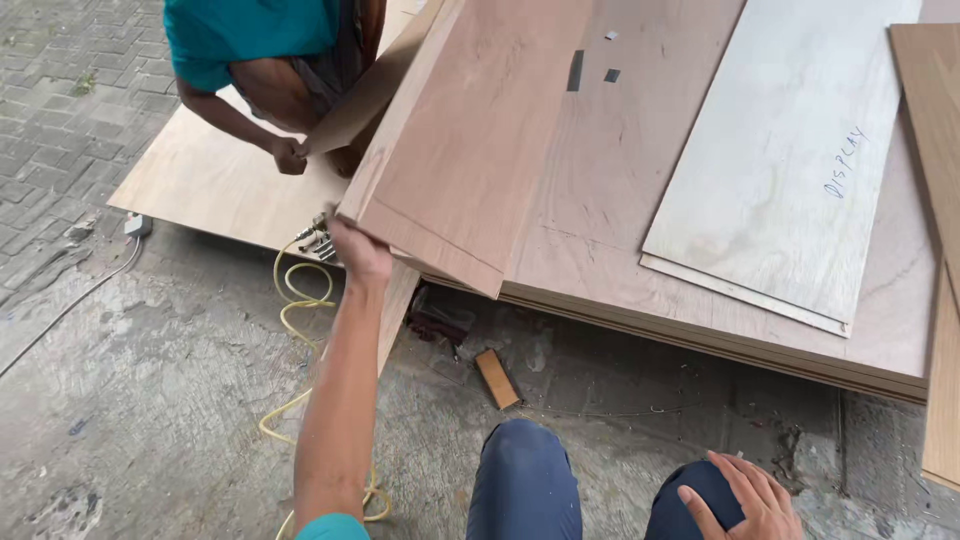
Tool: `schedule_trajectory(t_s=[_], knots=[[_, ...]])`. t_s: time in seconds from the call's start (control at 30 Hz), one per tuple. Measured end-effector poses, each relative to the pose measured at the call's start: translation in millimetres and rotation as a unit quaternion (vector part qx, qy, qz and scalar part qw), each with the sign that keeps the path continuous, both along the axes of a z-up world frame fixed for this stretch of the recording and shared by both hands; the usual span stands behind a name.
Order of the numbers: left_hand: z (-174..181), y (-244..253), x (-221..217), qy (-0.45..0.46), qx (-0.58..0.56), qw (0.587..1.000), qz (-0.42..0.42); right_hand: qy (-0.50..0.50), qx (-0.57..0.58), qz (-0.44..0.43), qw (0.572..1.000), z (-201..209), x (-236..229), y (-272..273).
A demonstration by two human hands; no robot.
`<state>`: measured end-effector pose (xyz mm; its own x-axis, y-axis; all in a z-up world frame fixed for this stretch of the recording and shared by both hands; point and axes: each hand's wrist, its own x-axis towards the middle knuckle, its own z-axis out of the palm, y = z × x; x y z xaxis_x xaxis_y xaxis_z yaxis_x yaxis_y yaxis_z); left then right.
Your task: The person holds and aligns wood veneer pieces against a larger plywood board on a workbench, comparing the grain and fit of multiple pieces.
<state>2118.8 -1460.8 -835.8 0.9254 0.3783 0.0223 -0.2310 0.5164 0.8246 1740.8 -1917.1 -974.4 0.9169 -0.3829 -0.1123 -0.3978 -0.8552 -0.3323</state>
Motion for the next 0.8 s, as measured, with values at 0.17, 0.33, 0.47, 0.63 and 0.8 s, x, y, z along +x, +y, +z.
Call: schedule_trajectory(t_s=[0.17, 0.33, 0.47, 0.63, 0.8], knots=[[-31, 0, -33, 0.029, 0.035, 0.994, 0.099, -0.032, -0.015, -0.008, 0.999, -3, -3, 1], [-85, -9, -61, 0.118, 0.241, 0.959, 0.095, 0.003, 0.025, -0.005, 1.0, 8, 3, 2], [-131, -43, -99, 0.162, 0.204, 0.965, 0.008, -0.063, 0.017, -0.002, 0.998, 15, -1, 7], [-121, -77, -129, 0.058, 0.432, 0.896, 0.086, -0.03, 0.026, -0.005, 0.999, 19, -1, 1], [-135, -65, -129, 0.113, 0.532, 0.824, 0.161, -0.022, 0.04, -0.01, 0.999, 22, -4, 1]])
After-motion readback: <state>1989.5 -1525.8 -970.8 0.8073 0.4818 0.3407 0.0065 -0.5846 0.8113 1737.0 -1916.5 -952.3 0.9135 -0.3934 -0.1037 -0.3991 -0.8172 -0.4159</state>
